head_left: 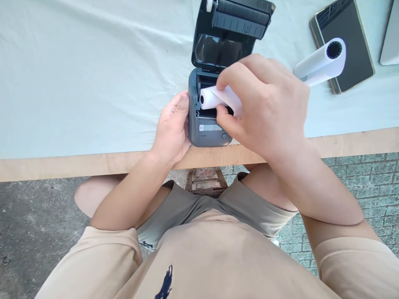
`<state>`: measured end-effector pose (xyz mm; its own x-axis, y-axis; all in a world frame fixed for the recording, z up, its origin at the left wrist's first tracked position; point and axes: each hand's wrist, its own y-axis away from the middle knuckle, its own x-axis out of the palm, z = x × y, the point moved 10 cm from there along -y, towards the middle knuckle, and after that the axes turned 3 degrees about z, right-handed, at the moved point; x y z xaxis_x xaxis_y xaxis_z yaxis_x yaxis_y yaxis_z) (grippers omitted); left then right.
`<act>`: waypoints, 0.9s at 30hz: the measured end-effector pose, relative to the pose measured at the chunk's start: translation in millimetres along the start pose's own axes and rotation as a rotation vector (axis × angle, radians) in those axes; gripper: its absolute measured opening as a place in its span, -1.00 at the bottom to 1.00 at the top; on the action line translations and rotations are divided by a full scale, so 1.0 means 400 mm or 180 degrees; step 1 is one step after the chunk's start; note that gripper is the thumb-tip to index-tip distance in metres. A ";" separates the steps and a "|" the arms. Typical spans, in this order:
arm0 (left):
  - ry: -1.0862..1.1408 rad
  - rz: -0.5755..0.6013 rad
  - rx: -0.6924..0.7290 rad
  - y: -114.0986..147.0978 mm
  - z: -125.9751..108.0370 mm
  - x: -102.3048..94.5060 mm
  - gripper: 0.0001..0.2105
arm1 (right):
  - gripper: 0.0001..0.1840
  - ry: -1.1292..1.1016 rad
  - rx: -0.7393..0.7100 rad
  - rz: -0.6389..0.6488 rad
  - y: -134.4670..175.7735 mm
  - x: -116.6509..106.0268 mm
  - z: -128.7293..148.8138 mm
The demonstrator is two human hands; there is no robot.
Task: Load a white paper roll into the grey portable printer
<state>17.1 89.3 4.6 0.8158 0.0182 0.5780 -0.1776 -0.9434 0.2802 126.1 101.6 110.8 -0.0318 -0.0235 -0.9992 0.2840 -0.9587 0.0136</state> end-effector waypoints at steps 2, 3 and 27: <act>-0.0031 -0.0097 -0.0008 0.002 0.000 -0.004 -0.73 | -0.81 -0.0044 -0.0152 0.0057 -0.009 -0.001 0.011; -0.0068 -0.0135 -0.0009 0.003 -0.001 -0.006 -0.73 | -0.80 -0.0053 -0.0215 0.0114 -0.013 0.001 0.016; -0.0307 0.0161 -0.0010 -0.007 0.014 -0.012 -0.82 | -0.87 -0.0123 -0.0223 0.0007 -0.023 -0.023 0.015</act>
<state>16.8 90.2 -3.2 0.8549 -0.0616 0.5152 -0.2215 -0.9412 0.2551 118.2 108.9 120.0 -0.0675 -0.0379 -0.9970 0.3506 -0.9365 0.0119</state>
